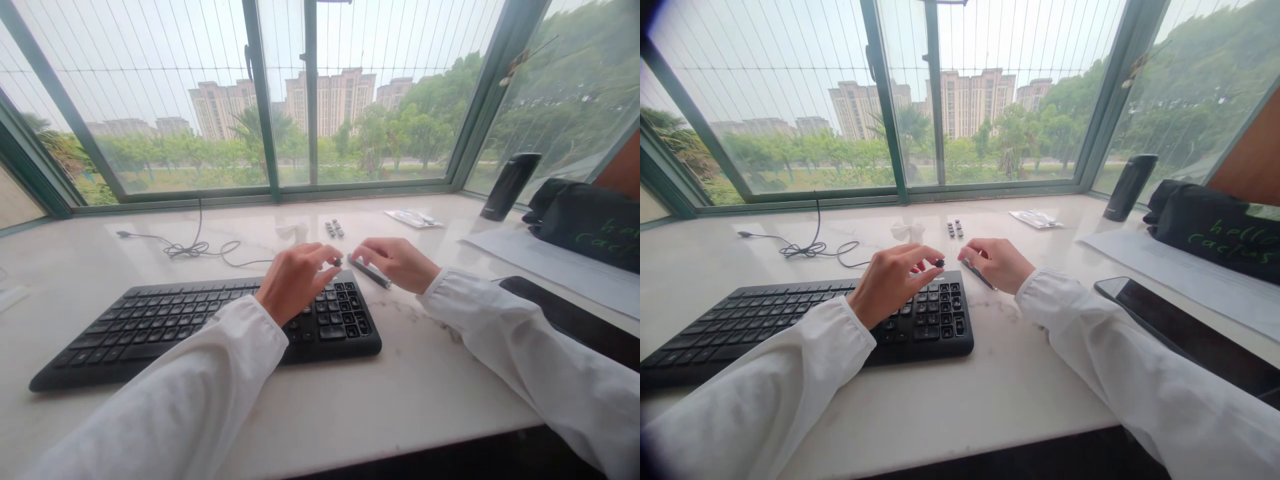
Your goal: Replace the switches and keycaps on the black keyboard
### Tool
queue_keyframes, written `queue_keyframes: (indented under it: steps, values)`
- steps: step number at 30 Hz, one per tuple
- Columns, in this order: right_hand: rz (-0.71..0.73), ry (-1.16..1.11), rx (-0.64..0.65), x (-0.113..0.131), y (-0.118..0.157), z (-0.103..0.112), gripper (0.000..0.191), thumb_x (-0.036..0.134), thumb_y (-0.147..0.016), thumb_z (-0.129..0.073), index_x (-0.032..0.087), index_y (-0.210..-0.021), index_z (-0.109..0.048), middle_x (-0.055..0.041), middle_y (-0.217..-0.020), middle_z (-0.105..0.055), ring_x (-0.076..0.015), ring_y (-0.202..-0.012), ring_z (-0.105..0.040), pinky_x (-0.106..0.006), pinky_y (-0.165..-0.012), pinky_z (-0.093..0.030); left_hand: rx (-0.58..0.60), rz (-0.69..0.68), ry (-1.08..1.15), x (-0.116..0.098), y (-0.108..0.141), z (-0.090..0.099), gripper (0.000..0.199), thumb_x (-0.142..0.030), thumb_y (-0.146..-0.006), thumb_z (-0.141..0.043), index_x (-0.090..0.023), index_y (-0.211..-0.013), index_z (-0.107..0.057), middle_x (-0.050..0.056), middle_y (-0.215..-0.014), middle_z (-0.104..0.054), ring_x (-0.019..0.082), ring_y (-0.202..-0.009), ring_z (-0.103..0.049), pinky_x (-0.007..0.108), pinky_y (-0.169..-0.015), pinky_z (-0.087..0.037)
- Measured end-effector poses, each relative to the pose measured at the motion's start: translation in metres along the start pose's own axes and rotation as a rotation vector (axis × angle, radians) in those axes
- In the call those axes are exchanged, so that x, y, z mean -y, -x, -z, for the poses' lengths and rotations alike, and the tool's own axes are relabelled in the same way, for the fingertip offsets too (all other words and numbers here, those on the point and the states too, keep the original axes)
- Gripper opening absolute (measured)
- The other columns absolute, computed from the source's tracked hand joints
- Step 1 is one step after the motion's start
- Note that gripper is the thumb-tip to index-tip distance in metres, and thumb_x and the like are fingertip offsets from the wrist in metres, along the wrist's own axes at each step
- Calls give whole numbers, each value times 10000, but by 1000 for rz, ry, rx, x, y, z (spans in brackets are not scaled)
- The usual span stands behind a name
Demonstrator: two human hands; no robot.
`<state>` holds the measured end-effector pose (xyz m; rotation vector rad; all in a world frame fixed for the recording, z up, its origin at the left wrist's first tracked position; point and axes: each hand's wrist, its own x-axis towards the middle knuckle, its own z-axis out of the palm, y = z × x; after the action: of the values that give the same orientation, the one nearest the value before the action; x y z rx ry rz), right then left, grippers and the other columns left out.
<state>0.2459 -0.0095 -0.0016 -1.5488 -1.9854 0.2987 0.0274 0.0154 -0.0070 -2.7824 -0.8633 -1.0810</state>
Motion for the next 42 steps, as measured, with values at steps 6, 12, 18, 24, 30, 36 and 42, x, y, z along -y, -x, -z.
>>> queue_keyframes:
  steps: [6,12,18,24,30,36,42]
  values:
    - [100,-394,188,12,3,-5,502,597,-856,-488,153,-794,-715,-3,-656,-605,-111,-611,-482,-266,-601,-353,-57,-33,-70,-7,3,3,133,-288,-875,-609,-253,-996,-651,-50,-829,-712,81,-658,-642,181,-589,-439]
    - [13,-628,246,14,3,-6,410,526,-709,-704,173,-910,-755,-52,-872,-730,-168,-821,-623,-319,-770,-466,-91,-66,-186,-11,7,7,144,-327,-889,-601,-316,-1024,-652,-82,-832,-727,72,-650,-651,186,-576,-405]
    - [-17,-750,225,9,1,-9,384,439,-645,-781,202,-947,-760,-58,-969,-751,-191,-924,-664,-369,-881,-497,-86,-45,-153,-9,8,9,209,-407,-867,-621,-310,-1051,-637,-77,-950,-733,76,-712,-674,186,-606,-437]
    - [-29,-764,257,5,0,-11,403,400,-648,-796,182,-983,-738,-67,-926,-754,-175,-857,-674,-355,-829,-509,-80,-15,-141,-8,8,9,208,-426,-863,-619,-309,-1033,-640,-87,-938,-732,74,-688,-667,191,-594,-429]
    - [-13,-742,295,5,2,-12,445,433,-668,-774,162,-1017,-717,-84,-942,-747,-187,-885,-665,-338,-815,-493,-37,-22,-161,-6,8,5,199,-418,-924,-525,-297,-987,-671,-62,-803,-732,81,-619,-638,199,-550,-376]
    - [-28,-542,333,4,0,-14,446,482,-757,-667,135,-1033,-720,-69,-914,-735,-178,-839,-641,-321,-783,-471,61,-15,-168,-2,7,3,201,-404,-920,-529,-328,-912,-716,-57,-842,-734,111,-679,-649,214,-551,-331]
    - [-136,-414,279,7,-1,-13,406,473,-730,-685,156,-978,-737,-37,-771,-713,-128,-630,-568,-274,-612,-434,129,21,-268,-4,4,6,221,-338,-921,-519,-290,-874,-730,-22,-799,-719,148,-691,-654,250,-521,-293]
